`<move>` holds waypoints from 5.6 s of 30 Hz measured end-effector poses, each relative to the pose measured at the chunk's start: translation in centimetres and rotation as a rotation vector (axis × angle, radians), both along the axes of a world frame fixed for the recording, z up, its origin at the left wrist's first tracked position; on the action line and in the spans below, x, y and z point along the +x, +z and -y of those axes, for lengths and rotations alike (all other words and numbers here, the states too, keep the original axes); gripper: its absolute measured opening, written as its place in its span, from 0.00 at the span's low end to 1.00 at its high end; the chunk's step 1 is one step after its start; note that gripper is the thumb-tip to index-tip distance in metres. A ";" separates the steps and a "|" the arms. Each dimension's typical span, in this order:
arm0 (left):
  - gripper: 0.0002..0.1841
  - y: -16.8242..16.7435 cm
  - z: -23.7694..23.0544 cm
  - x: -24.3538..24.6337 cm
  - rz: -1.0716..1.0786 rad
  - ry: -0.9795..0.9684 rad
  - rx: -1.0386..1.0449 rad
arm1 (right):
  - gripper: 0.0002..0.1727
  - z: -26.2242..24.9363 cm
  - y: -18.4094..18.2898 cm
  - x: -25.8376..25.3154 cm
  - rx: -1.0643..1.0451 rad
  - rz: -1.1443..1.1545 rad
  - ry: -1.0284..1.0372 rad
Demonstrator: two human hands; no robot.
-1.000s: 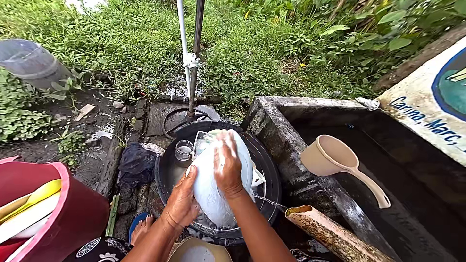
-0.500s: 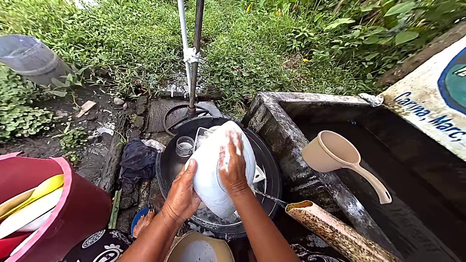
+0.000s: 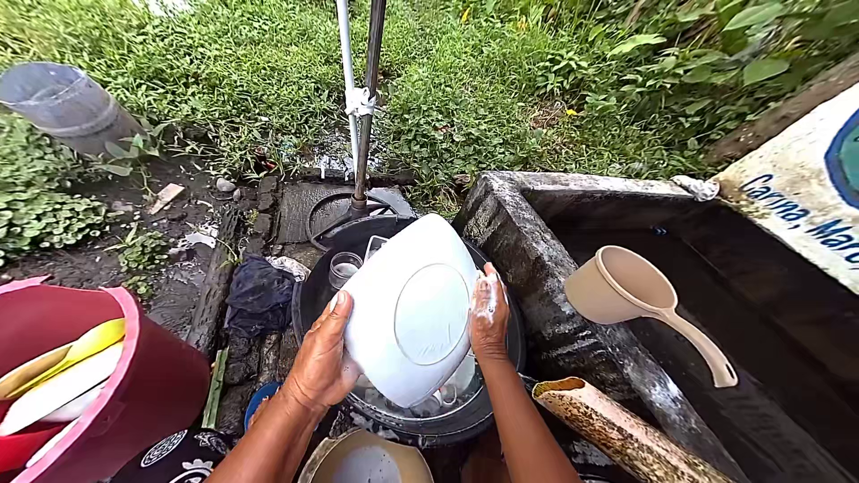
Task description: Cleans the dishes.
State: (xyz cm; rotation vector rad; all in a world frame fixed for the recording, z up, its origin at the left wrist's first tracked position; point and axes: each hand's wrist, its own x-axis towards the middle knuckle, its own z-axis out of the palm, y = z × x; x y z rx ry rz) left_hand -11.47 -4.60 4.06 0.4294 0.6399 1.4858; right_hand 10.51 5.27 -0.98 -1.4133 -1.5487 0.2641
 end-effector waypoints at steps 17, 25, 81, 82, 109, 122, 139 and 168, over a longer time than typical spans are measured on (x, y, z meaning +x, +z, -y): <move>0.21 0.6 -1.8 -1.8 -0.021 0.386 -0.104 | 0.14 11.6 -7.4 -5.5 0.528 0.501 0.761; 0.20 0.4 -1.7 -0.8 -0.117 0.488 -0.266 | 0.23 14.7 -6.4 -3.2 -1.252 0.424 1.106; 0.31 -13.4 0.8 6.7 -1.928 -0.714 0.022 | 0.28 6.9 -17.6 14.6 -0.616 -1.233 -0.490; 0.32 -13.9 1.1 7.2 -1.935 -0.675 0.051 | 0.28 7.1 -17.9 14.8 -0.629 -1.236 -0.473; 0.21 -11.2 -3.8 9.7 -1.185 -0.215 -0.390 | 0.22 3.9 -16.2 10.7 -0.601 -1.185 -0.379; 0.20 -13.0 -2.9 11.7 -1.176 -0.060 -0.229 | 0.28 5.4 -15.5 11.7 -0.829 -1.280 -0.194; 0.25 -17.9 -2.8 16.7 -0.494 -0.011 -0.639 | 0.24 6.5 -16.6 13.0 -0.762 -1.198 -0.297; 0.36 -20.7 -3.2 21.9 -1.888 -0.953 0.572 | 0.27 7.5 -18.6 16.5 -0.818 -0.916 -0.303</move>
